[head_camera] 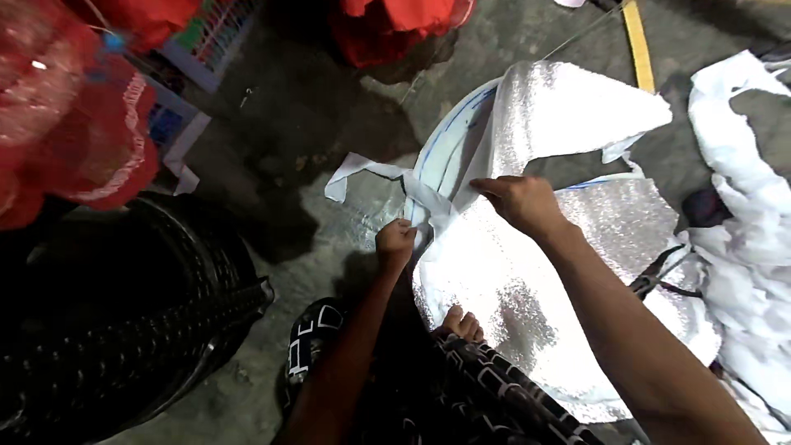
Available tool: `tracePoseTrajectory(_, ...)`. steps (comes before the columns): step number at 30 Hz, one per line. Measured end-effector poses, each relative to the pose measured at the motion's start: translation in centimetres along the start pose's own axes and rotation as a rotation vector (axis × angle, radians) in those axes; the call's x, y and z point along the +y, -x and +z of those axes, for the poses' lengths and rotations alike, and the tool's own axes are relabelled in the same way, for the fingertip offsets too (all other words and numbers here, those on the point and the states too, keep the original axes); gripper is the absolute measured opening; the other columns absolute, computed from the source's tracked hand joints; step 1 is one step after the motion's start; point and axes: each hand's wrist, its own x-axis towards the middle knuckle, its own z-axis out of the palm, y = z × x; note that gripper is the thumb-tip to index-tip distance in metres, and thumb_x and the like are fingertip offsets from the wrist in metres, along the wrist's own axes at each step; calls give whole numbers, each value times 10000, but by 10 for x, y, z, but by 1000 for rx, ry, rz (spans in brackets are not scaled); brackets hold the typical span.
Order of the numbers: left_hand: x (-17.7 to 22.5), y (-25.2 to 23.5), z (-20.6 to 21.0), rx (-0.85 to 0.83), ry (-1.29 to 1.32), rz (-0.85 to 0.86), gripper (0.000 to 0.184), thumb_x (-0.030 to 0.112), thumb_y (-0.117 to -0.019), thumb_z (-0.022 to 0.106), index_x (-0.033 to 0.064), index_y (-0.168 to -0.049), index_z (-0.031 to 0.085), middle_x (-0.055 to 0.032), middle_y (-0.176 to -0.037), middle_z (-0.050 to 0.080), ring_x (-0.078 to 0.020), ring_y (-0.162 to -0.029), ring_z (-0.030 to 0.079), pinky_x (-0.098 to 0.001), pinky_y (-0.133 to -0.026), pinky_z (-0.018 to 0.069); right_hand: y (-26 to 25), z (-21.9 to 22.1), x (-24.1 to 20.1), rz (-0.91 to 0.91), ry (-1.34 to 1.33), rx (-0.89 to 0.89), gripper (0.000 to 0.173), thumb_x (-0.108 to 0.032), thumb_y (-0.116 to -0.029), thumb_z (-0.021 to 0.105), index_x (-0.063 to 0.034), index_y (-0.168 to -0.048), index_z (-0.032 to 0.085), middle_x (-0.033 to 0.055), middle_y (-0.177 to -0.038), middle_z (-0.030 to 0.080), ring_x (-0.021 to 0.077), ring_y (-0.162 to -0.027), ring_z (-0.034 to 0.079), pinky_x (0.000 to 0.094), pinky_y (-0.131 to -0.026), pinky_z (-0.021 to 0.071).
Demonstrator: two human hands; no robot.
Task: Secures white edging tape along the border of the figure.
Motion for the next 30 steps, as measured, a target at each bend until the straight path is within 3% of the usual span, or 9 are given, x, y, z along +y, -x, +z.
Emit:
tracePoseTrajectory(2,9,-7,6,-19,-93,-23,369,194,-984,673,-24,-1278,634,-204,-1090,717,-349,-1032,697,-541,-952,537,-1,-3,-3,-2,2,-9,285,-69,-1022,565,-125,-1238,741,248,-907,719,493,-764,698,663,-614,512)
tracePoseTrajectory(5,30,-3,14,-64,-288,5,335,120,-1027,530,36,-1338,618,-234,-1173,700,-419,-1103,677,-630,-930,525,-10,-8,-8,6,-9,-51,293,-92,-1041,543,-137,-1262,730,246,-952,727,502,-819,703,671,-657,517)
tracePoseTrajectory(8,33,-5,17,-30,-392,73,348,45,-1000,512,78,-1315,655,-212,-1297,628,-400,-1178,628,-588,-935,529,-15,-9,-12,15,-18,-66,290,-103,-1049,531,-142,-1255,731,245,-957,729,505,-831,703,676,-656,512)
tracePoseTrajectory(11,23,-9,18,47,-384,42,280,132,-959,643,32,-1219,681,-221,-1325,559,-384,-1193,598,-547,-931,546,-21,-8,-12,42,-20,-109,290,-128,-1059,525,-156,-1266,725,246,-987,732,507,-868,703,687,-687,513)
tracePoseTrajectory(17,0,-6,3,28,-241,87,356,105,-940,698,-18,-1271,655,-251,-1313,581,-364,-1114,646,-506,-953,544,-38,-5,-15,51,-20,-194,293,-141,-1066,505,-155,-1265,720,265,-1005,725,528,-916,692,702,-719,503)
tracePoseTrajectory(24,-9,-10,4,31,-266,187,343,-54,-932,576,-47,-1269,638,-212,-1358,576,-352,-1136,648,-525,-942,551,-82,1,-43,100,47,-404,249,-153,-1066,516,-123,-1228,704,287,-1089,697,536,-1035,662,710,-792,495)
tracePoseTrajectory(26,-9,-11,2,29,-251,159,441,-60,-912,606,-27,-1350,563,-217,-1369,578,-356,-1161,644,-532,-962,543,-90,10,-45,132,35,-411,295,-136,-1049,542,-160,-1315,667,291,-1127,690,538,-1048,658,717,-799,494)
tracePoseTrajectory(28,-13,-13,0,30,-221,200,437,-44,-911,628,-32,-1346,587,-229,-1327,598,-354,-1165,636,-517,-985,532,-86,20,-47,164,-44,-356,528,-124,-1027,579,-244,-1532,486,298,-1184,671,545,-1037,656,720,-791,493)
tracePoseTrajectory(30,-20,-15,0,38,-200,250,386,-16,-922,638,-44,-1306,624,-240,-1289,616,-360,-1179,630,-515,-1010,521,-65,33,-54,222,-214,-253,582,-150,-1026,600,-187,-1570,398,272,-1143,674,512,-991,671,696,-792,511)
